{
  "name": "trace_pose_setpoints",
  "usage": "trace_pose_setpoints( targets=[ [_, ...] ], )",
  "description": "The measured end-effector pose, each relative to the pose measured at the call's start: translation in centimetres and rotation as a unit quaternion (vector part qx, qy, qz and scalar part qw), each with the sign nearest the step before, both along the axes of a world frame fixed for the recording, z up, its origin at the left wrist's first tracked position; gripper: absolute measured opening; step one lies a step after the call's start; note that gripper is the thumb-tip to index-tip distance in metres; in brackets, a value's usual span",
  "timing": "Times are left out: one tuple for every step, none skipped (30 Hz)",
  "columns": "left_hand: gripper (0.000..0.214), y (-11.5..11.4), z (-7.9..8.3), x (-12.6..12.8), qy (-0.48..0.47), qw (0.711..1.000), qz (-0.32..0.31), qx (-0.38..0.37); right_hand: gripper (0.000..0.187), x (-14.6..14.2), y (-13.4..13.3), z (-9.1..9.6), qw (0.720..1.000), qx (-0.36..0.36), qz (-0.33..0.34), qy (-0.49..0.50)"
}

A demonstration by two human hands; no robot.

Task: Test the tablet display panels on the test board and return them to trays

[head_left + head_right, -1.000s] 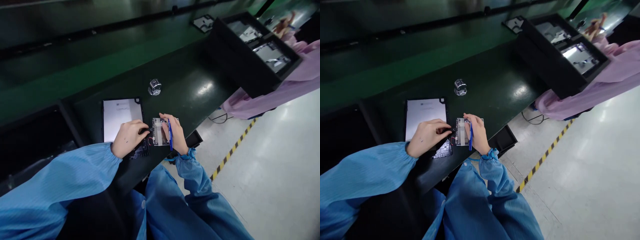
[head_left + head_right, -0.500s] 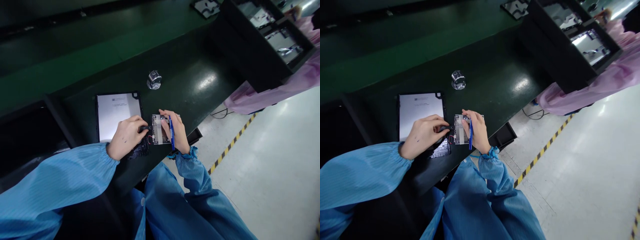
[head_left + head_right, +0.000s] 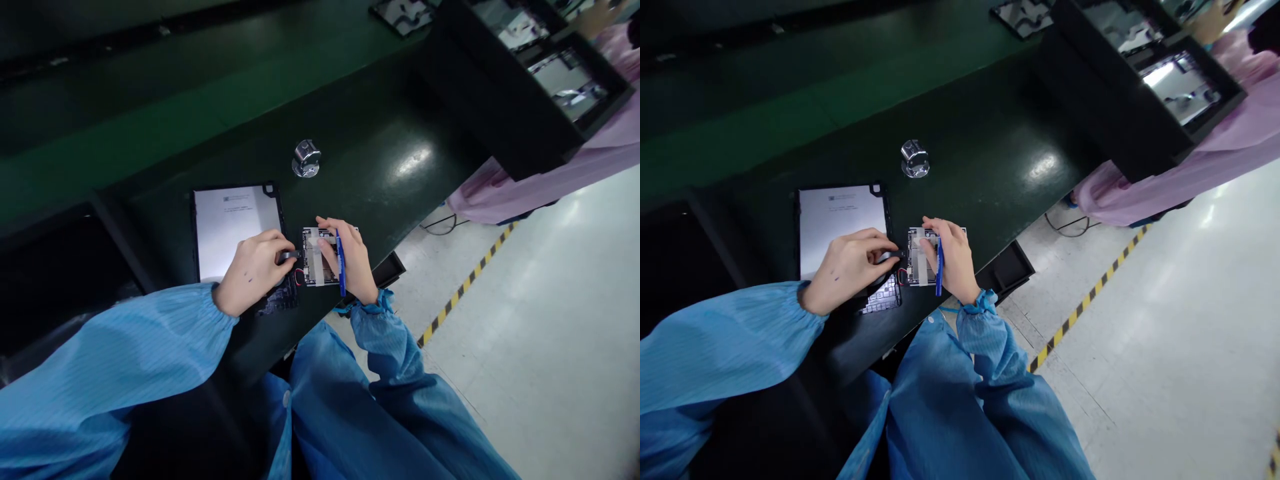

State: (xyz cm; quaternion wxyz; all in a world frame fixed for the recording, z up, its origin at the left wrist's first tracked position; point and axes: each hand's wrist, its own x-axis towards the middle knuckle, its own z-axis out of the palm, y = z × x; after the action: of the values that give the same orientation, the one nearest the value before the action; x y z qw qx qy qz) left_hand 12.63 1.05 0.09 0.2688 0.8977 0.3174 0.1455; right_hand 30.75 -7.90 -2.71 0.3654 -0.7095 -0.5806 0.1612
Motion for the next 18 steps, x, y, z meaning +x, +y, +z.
trace_pose_setpoints(
  targets=[
    [0.015,0.0,0.0,0.0,0.001,1.000,-0.002,0.006,0.021,0.0,0.0,0.0,1.000,-0.002,0.003,-0.003],
    [0.016,0.0,-0.1,0.1,0.002,1.000,-0.004,0.012,0.024,0.0,0.1,0.1,1.000,-0.003,0.005,-0.006],
    [0.016,0.1,-0.1,0.1,0.003,1.000,-0.007,0.016,0.028,-0.1,0.1,0.1,1.000,-0.004,0.005,-0.011],
    [0.017,0.1,-0.1,0.1,0.005,1.000,-0.010,0.019,0.032,-0.1,0.2,0.1,1.000,-0.005,0.004,-0.016],
    [0.017,0.2,-0.1,0.1,0.005,1.000,-0.013,0.020,0.036,-0.1,0.4,0.1,1.000,-0.007,0.000,-0.022],
    [0.017,0.2,-0.1,0.1,0.005,1.000,-0.014,0.020,0.039,-0.2,0.5,0.0,1.000,-0.009,-0.005,-0.027],
    [0.017,0.3,-0.1,0.1,0.006,1.000,-0.014,0.018,0.041,-0.3,0.6,0.0,0.999,-0.011,-0.010,-0.032],
    [0.017,0.3,-0.2,0.1,0.006,1.000,-0.014,0.017,0.043,-0.4,0.8,0.0,0.999,-0.012,-0.016,-0.035],
    [0.017,0.2,-0.2,0.1,0.007,1.000,-0.014,0.016,0.044,-0.5,0.9,-0.1,0.999,-0.013,-0.022,-0.037],
    [0.017,0.2,-0.2,0.2,0.008,1.000,-0.015,0.014,0.046,-0.6,1.0,-0.2,0.999,-0.011,-0.028,-0.040],
    [0.017,0.1,-0.3,0.3,0.010,1.000,-0.015,0.013,0.047,-0.8,1.1,-0.3,0.998,-0.008,-0.034,-0.043],
    [0.017,0.1,-0.3,0.5,0.014,1.000,-0.015,0.011,0.048,-0.9,1.2,-0.5,0.998,-0.003,-0.040,-0.048],
    [0.017,0.0,-0.3,0.7,0.018,1.000,-0.015,0.008,0.049,-1.0,1.2,-0.6,0.998,0.002,-0.044,-0.053],
    [0.017,0.0,-0.2,0.9,0.023,1.000,-0.014,0.003,0.050,-1.1,1.3,-0.7,0.997,0.008,-0.048,-0.055],
    [0.017,0.1,-0.1,1.0,0.025,1.000,-0.012,-0.002,0.050,-1.1,1.2,-0.7,0.997,0.014,-0.050,-0.051],
    [0.016,0.3,0.2,0.8,0.025,1.000,-0.010,-0.003,0.049,-1.0,1.2,-0.6,0.998,0.023,-0.052,-0.038],
    [0.018,0.5,0.5,0.5,0.020,1.000,-0.007,-0.001,0.047,-0.9,1.0,-0.3,0.998,0.036,-0.054,-0.020],
    [0.026,0.8,1.0,-0.2,0.012,1.000,0.004,0.002,0.046,-0.8,0.8,0.0,0.997,0.049,-0.052,0.000]
  ],
)
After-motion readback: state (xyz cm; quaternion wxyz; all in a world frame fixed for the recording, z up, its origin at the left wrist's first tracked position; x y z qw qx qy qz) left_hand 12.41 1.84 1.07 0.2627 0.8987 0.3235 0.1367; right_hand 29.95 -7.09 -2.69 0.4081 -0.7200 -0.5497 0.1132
